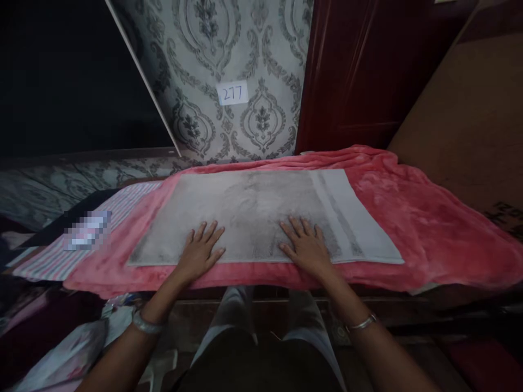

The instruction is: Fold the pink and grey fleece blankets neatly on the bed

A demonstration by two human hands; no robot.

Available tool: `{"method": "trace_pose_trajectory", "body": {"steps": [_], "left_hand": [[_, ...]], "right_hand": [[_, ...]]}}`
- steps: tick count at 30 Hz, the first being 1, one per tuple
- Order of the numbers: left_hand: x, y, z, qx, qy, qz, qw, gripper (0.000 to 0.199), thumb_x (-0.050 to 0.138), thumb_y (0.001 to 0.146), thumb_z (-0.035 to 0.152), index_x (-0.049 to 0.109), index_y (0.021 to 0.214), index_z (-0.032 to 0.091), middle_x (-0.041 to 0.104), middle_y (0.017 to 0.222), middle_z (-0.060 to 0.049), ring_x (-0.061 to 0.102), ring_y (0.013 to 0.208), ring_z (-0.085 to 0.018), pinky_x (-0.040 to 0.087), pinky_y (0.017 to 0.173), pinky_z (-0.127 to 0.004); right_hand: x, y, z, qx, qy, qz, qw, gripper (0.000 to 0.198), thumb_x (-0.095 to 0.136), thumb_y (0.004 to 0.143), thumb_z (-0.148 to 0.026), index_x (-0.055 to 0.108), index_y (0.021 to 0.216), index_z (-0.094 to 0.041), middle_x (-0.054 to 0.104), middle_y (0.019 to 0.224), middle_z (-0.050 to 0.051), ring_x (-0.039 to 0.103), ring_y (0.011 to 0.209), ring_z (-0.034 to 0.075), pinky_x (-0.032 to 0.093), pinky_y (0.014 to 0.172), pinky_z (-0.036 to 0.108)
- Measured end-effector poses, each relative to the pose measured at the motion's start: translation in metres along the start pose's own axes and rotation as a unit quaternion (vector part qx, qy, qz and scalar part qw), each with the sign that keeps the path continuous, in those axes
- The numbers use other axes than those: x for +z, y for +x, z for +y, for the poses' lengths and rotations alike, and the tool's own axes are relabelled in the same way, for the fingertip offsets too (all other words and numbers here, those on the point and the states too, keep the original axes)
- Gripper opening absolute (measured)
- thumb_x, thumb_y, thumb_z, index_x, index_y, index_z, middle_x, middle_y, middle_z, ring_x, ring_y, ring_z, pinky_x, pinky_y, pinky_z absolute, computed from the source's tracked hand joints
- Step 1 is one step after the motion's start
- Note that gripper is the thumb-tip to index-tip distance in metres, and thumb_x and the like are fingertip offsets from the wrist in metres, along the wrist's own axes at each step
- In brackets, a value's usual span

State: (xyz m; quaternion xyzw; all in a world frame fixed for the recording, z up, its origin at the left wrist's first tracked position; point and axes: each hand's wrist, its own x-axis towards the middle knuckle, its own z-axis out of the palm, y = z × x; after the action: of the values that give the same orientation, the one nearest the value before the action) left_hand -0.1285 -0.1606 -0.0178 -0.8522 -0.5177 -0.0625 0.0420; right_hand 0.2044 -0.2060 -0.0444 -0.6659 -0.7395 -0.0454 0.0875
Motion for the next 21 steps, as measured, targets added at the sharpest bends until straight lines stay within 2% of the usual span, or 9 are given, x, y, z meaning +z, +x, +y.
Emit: {"method": "trace_pose_trajectory", "body": {"steps": [6, 10, 13, 18, 21], "left_hand": [[0.003, -0.005, -0.006, -0.004, 0.007, 0.003, 1.000, 0.062, 0.047, 0.098, 0.051, 0.034, 0.156, 0.035, 0.026, 0.166, -0.003, 0.019, 0.154, -0.036, 0.022, 0.120, -0.064], [0.005, -0.003, -0.008, -0.007, 0.002, 0.005, 1.000, 0.062, 0.048, 0.098, 0.049, 0.033, 0.157, 0.036, 0.025, 0.167, -0.002, 0.018, 0.154, -0.036, 0.021, 0.120, -0.065], [0.006, -0.003, -0.007, -0.013, -0.005, -0.003, 1.000, 0.063, 0.048, 0.098, 0.048, 0.033, 0.157, 0.034, 0.024, 0.167, -0.003, 0.017, 0.154, -0.037, 0.020, 0.120, -0.066], [0.000, -0.008, -0.001, -0.023, -0.032, -0.013, 0.999, 0.064, 0.051, 0.096, 0.048, 0.034, 0.157, 0.034, 0.024, 0.167, -0.004, 0.017, 0.154, -0.036, 0.018, 0.121, -0.066], [-0.015, -0.010, -0.005, -0.022, -0.068, -0.058, 0.996, 0.070, 0.055, 0.093, 0.053, 0.035, 0.156, 0.031, 0.023, 0.167, -0.007, 0.017, 0.154, -0.038, 0.020, 0.120, -0.066]], "right_hand": [[0.003, 0.003, 0.003, -0.001, 0.018, -0.012, 1.000, 0.062, 0.031, 0.100, -0.060, 0.036, 0.157, -0.036, 0.027, 0.165, 0.004, 0.022, 0.151, 0.036, 0.025, 0.115, 0.066], [-0.013, 0.028, 0.001, -0.019, 0.043, -0.003, 0.999, 0.061, 0.028, 0.101, -0.056, 0.038, 0.156, -0.031, 0.033, 0.163, 0.009, 0.026, 0.151, 0.034, 0.026, 0.115, 0.066], [-0.021, 0.046, -0.004, -0.025, 0.039, 0.024, 0.999, 0.061, 0.031, 0.102, -0.054, 0.034, 0.158, -0.030, 0.026, 0.165, 0.009, 0.020, 0.152, 0.034, 0.023, 0.117, 0.064], [-0.002, 0.052, -0.005, -0.038, 0.031, -0.017, 0.999, 0.062, 0.033, 0.100, -0.056, 0.036, 0.157, -0.030, 0.024, 0.166, 0.007, 0.021, 0.152, 0.032, 0.020, 0.118, 0.064], [0.014, 0.050, -0.002, -0.038, 0.030, -0.014, 0.999, 0.064, 0.032, 0.099, -0.058, 0.036, 0.157, -0.030, 0.023, 0.166, 0.006, 0.022, 0.152, 0.033, 0.021, 0.118, 0.065]]}}
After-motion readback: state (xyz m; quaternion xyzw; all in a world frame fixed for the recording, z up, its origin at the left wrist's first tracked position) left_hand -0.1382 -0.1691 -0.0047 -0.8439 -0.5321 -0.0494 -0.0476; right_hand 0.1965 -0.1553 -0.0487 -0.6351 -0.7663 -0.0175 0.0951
